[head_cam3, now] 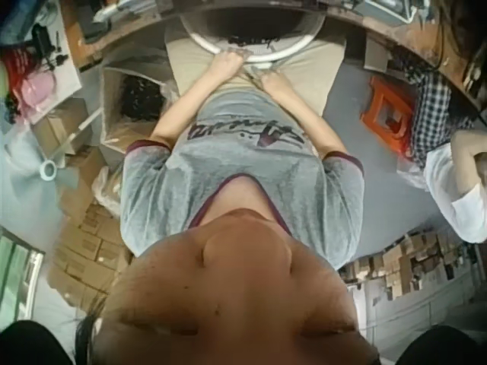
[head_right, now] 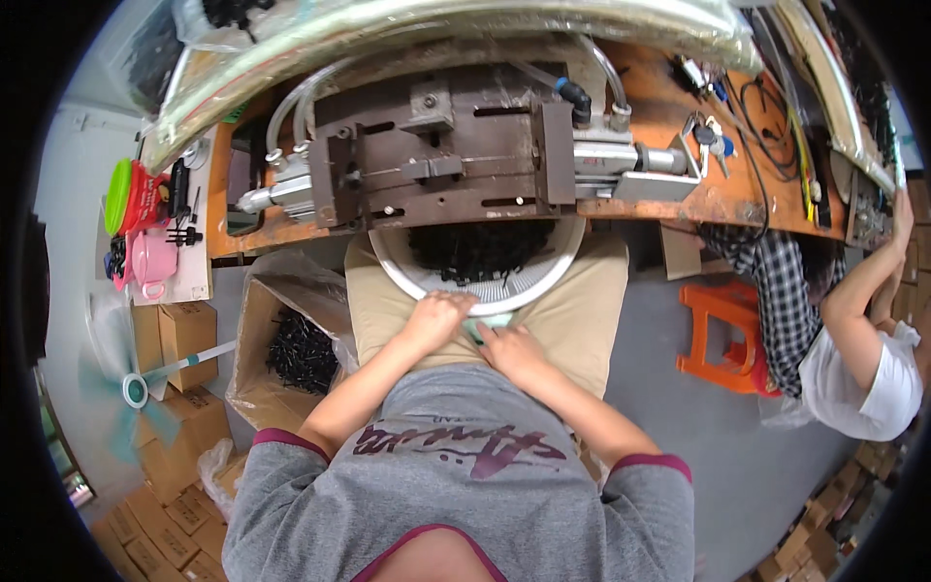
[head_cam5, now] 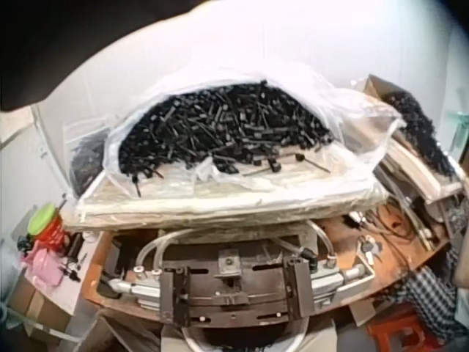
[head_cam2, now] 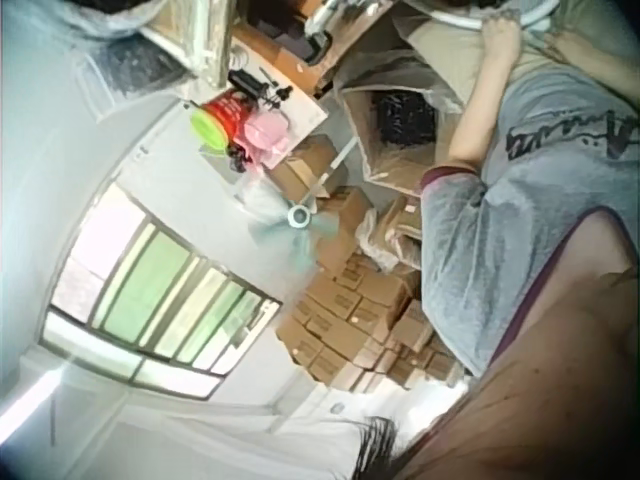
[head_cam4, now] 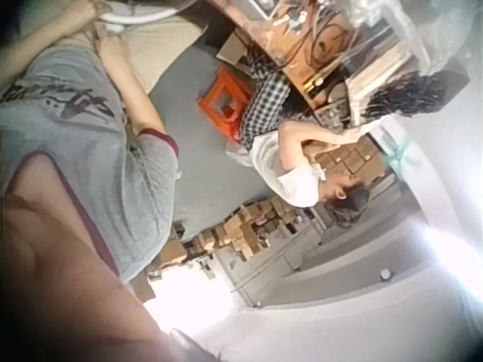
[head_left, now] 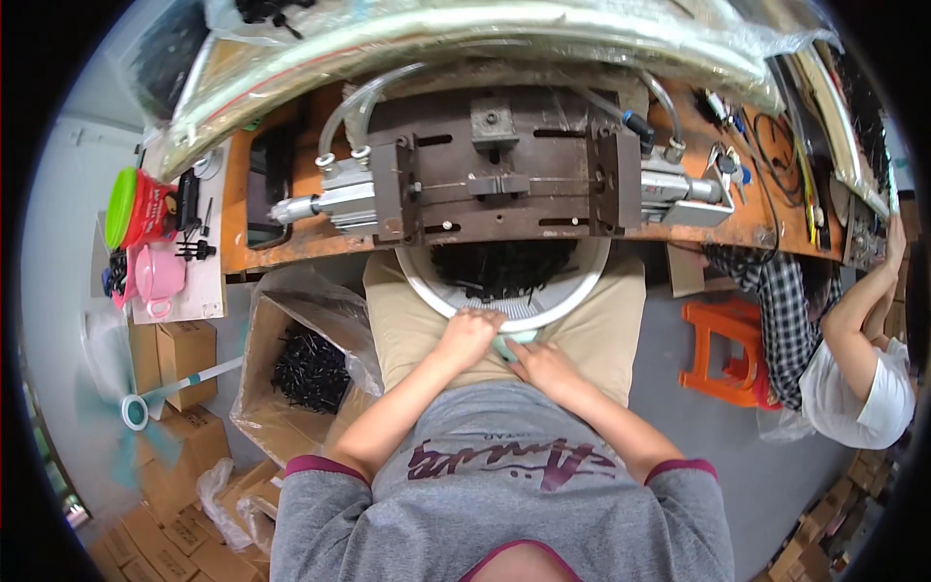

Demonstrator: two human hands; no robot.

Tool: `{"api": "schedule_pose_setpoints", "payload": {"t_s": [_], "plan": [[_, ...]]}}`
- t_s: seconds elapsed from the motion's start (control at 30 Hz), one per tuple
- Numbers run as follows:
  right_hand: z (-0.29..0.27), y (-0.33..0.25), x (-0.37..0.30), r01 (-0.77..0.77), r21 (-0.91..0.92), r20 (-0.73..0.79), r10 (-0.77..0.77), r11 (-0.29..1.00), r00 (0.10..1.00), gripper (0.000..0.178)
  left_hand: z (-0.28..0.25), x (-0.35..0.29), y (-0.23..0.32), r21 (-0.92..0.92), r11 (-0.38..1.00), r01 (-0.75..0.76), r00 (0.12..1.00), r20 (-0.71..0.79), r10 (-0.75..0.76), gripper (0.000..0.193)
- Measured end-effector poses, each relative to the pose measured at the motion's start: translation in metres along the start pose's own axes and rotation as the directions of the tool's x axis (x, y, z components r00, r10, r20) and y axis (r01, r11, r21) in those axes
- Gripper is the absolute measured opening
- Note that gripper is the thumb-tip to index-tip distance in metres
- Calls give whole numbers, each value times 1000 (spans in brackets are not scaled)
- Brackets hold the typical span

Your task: The person is seen picking up small black plastic components and placing them into a machine press to assemble or test them.

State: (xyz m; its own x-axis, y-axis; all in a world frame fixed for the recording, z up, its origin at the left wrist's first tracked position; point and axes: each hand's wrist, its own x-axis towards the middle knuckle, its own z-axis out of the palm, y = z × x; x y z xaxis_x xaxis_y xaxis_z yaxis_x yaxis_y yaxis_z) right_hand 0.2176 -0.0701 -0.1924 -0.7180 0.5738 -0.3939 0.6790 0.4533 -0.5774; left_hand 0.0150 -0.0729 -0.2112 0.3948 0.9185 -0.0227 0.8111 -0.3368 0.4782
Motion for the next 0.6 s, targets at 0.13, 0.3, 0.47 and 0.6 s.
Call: {"api": "schedule_pose_setpoints", "payload": {"t_s": [0.13, 0.3, 0.47, 0.6], "plan": [[-53, -24, -39, 193, 238, -74, -180, 952, 981, 36, 9, -16, 3, -36, 998, -44, 998, 35, 46, 26], [-172, -94, -47, 524, 176, -423, -417, 833, 804, 33, -22, -13, 29, -182, 981, 74, 972, 235, -29, 31], [-303, -126, 25, 370, -597, -713, -682, 712, 163, 36, -148, 23, 72, -224, 902, -368, 876, -409, 256, 20], [-366, -123, 99, 12, -713, -683, -698, 701, 216, 40, -245, 80, 92, 156, 898, -412, 558, -736, 384, 25]]}}
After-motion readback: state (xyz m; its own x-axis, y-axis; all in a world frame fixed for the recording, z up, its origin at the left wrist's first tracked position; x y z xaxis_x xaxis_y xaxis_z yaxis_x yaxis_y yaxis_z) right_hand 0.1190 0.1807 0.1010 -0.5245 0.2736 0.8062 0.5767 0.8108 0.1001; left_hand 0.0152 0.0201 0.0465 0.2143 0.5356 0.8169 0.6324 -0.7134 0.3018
